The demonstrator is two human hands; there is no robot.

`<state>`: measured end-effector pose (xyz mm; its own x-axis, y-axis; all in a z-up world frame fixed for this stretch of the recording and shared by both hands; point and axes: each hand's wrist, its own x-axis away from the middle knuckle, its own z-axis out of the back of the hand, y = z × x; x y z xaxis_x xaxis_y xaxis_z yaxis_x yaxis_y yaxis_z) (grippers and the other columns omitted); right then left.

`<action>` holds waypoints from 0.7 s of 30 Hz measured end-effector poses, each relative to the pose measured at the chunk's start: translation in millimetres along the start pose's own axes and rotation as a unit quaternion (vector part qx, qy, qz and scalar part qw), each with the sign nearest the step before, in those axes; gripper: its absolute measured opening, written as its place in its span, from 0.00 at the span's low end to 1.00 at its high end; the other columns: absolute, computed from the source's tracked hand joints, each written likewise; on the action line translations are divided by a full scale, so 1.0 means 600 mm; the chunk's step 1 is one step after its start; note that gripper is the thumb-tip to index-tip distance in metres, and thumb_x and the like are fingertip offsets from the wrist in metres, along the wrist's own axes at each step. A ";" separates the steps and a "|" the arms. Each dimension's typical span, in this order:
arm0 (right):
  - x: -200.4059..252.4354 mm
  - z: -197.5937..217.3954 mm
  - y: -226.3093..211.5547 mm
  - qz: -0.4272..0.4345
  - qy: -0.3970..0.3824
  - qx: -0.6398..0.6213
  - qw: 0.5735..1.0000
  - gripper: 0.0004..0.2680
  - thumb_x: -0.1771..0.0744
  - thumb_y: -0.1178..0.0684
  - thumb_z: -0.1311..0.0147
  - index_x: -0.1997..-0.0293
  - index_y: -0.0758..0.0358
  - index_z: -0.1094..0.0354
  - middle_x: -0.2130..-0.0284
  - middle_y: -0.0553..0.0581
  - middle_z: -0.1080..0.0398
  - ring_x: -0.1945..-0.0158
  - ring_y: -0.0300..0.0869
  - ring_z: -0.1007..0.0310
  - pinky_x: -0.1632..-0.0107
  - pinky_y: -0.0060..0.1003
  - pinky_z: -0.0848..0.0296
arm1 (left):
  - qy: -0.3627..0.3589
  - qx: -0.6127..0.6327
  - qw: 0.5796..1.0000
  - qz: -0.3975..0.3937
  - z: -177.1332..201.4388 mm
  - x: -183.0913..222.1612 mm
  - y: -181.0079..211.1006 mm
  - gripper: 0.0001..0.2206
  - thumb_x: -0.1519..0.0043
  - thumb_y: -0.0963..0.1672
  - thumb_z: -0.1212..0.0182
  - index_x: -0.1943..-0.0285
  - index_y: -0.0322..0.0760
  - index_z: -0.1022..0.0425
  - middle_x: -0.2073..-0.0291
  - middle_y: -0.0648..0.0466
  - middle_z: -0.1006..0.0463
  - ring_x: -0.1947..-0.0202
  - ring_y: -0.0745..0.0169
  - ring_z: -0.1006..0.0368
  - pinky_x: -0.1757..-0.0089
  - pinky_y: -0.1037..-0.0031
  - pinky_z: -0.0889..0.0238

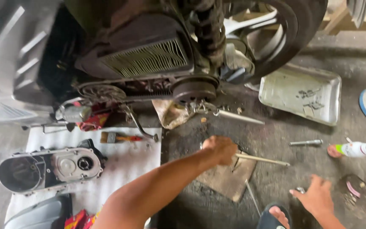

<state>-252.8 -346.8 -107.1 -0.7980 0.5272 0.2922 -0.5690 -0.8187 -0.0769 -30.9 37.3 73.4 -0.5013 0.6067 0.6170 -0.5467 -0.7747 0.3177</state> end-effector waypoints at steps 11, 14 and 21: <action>-0.028 0.215 -0.226 0.337 -0.243 -0.143 0.898 0.26 0.43 0.44 0.32 0.38 0.42 0.32 0.41 0.41 0.25 0.40 0.38 0.25 0.36 0.42 0.30 | -0.032 -0.104 0.973 -0.203 0.154 0.173 0.094 0.13 0.36 0.50 0.48 0.69 0.40 0.29 0.83 0.61 0.33 0.82 0.67 0.35 0.73 0.73 0.30; -0.009 0.224 -0.237 0.318 -0.427 -0.225 0.816 0.09 0.38 0.49 0.37 0.57 0.54 0.25 0.64 0.47 0.22 0.60 0.38 0.25 0.54 0.38 0.30 | -0.034 -0.107 0.975 -0.190 0.145 0.196 0.080 0.11 0.36 0.51 0.47 0.67 0.46 0.31 0.83 0.64 0.36 0.78 0.68 0.37 0.73 0.74 0.35; 0.032 0.320 -0.234 0.367 -0.110 0.029 0.923 0.12 0.36 0.31 0.51 0.68 0.40 0.28 0.83 0.43 0.24 0.78 0.38 0.25 0.67 0.37 0.31 | 0.458 -0.198 0.830 -0.249 0.013 0.163 -0.093 0.07 0.33 0.45 0.38 0.63 0.46 0.29 0.74 0.62 0.29 0.68 0.66 0.36 0.53 0.76 0.39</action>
<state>-149.8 -265.5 92.3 -0.9009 -0.2279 0.3693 0.1254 -0.9514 -0.2813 -43.9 138.6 121.4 -0.3466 0.8562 -0.3832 -0.9262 -0.3770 -0.0047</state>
